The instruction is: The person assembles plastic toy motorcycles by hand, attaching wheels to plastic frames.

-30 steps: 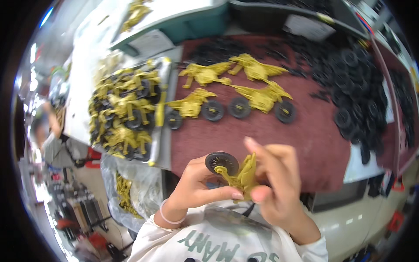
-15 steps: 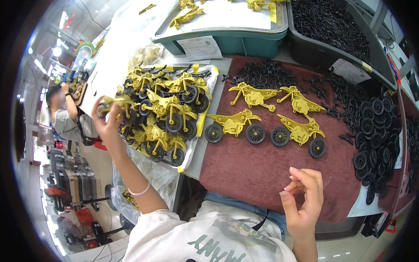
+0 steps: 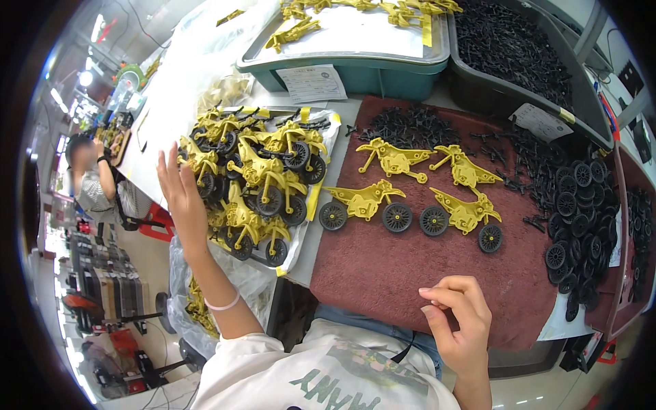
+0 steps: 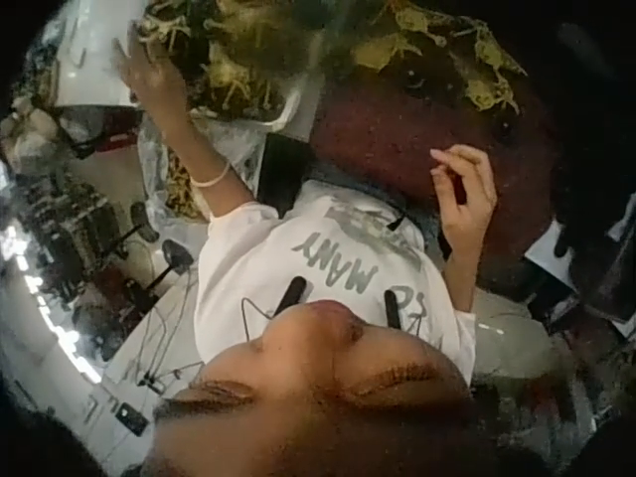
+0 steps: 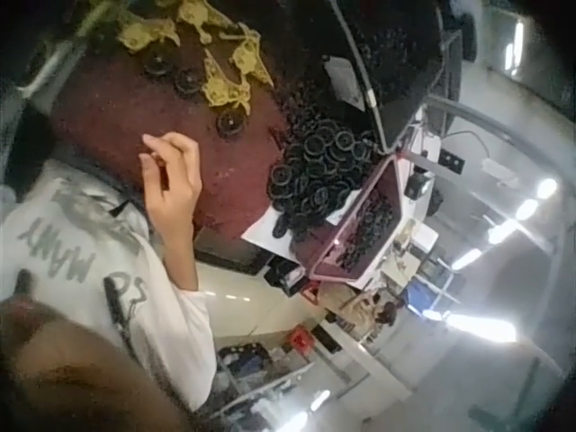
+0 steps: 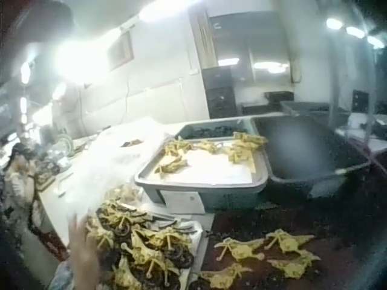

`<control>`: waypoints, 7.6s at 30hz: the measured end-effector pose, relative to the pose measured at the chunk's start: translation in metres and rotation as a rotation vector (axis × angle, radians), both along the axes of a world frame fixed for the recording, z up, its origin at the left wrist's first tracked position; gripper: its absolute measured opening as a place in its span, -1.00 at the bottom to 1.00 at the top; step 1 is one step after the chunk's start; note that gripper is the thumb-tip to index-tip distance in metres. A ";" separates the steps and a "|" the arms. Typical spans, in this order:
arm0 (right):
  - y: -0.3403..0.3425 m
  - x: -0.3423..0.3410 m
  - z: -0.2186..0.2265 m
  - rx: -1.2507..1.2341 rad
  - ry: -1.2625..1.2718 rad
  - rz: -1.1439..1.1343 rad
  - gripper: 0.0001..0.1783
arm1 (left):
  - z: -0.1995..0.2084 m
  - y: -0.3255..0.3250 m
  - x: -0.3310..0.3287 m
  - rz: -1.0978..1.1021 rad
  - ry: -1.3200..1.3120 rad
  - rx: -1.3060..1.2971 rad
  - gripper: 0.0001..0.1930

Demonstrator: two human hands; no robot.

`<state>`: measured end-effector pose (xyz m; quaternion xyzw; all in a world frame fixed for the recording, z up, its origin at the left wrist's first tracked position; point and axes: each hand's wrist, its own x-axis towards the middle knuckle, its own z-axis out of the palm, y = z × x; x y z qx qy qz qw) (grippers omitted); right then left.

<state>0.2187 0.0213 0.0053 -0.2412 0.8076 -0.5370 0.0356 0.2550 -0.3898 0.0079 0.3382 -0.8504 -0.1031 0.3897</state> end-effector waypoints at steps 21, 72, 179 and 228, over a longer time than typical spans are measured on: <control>0.035 -0.067 0.000 0.451 0.369 -0.049 -0.43 | 0.038 0.002 -0.005 -0.190 -0.409 -0.059 -0.43; 0.103 -0.202 0.022 0.924 0.605 0.005 -0.80 | 0.076 0.167 -0.215 -1.406 -0.703 -0.003 -0.86; 0.073 -0.032 -0.002 0.069 0.084 0.008 -0.76 | -0.037 0.240 0.045 -1.265 -0.204 2.329 -0.89; 0.065 -0.121 0.013 0.346 -0.293 0.521 -0.73 | -0.017 0.313 0.002 -1.060 -0.536 0.021 -0.85</control>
